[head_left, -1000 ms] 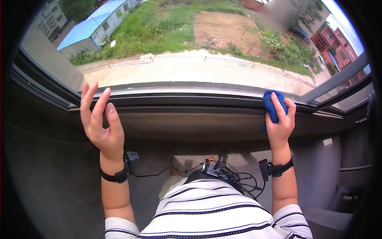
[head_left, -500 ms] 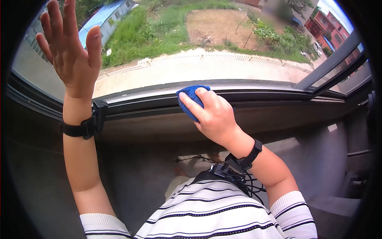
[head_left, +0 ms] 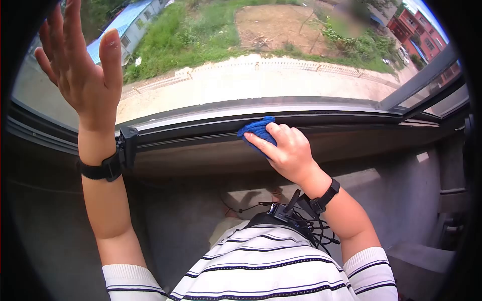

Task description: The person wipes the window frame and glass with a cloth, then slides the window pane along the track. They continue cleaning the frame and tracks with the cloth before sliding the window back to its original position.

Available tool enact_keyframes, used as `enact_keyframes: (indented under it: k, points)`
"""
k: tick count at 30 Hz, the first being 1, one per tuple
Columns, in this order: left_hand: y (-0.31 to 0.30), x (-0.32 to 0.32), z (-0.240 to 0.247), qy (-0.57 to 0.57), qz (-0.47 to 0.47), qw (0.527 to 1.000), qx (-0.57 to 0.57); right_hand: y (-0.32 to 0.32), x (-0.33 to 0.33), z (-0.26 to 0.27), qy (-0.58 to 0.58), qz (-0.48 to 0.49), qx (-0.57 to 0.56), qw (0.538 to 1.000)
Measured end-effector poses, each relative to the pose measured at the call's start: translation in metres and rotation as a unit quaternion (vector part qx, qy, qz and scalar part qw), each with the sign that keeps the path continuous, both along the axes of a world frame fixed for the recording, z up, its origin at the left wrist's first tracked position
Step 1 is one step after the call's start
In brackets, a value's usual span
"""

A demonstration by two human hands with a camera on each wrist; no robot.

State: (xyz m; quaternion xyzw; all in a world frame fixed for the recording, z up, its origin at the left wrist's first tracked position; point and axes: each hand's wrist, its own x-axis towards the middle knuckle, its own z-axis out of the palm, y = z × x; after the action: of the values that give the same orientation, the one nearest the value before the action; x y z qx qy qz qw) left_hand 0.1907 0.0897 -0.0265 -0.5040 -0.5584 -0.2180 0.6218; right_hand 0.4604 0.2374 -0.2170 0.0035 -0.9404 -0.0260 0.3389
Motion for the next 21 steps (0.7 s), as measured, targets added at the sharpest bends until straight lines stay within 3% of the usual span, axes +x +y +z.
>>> enact_keyframes:
  k: [11, 13, 15, 17, 19, 21]
  points:
    - [0.009, 0.003, 0.003, 0.018, -0.02, 1.0, 0.012, 0.084, 0.125, 0.006, 0.03, -0.246, -0.029, 0.968]
    - [0.012, 0.005, 0.0, 0.015, -0.026, 0.999, 0.022, 0.085, 0.133, 0.005, 0.058, -0.285, -0.084, 0.953]
    - [0.015, 0.004, 0.0, 0.022, -0.033, 0.999, 0.023, 0.083, 0.138, 0.006, 0.111, -0.289, -0.158, 0.938]
    - [0.016, -0.006, 0.0, 0.03, -0.039, 0.999, 0.023, 0.082, 0.13, 0.009, 0.139, -0.267, -0.143, 0.943]
    - [0.012, -0.026, -0.002, 0.128, 0.157, 0.978, 0.05, 0.07, 0.107, 0.01, 0.095, -0.26, -0.144, 0.95]
    - [0.016, -0.028, -0.003, 0.141, 0.153, 0.976, 0.06, 0.062, 0.087, 0.004, 0.11, -0.261, -0.124, 0.951]
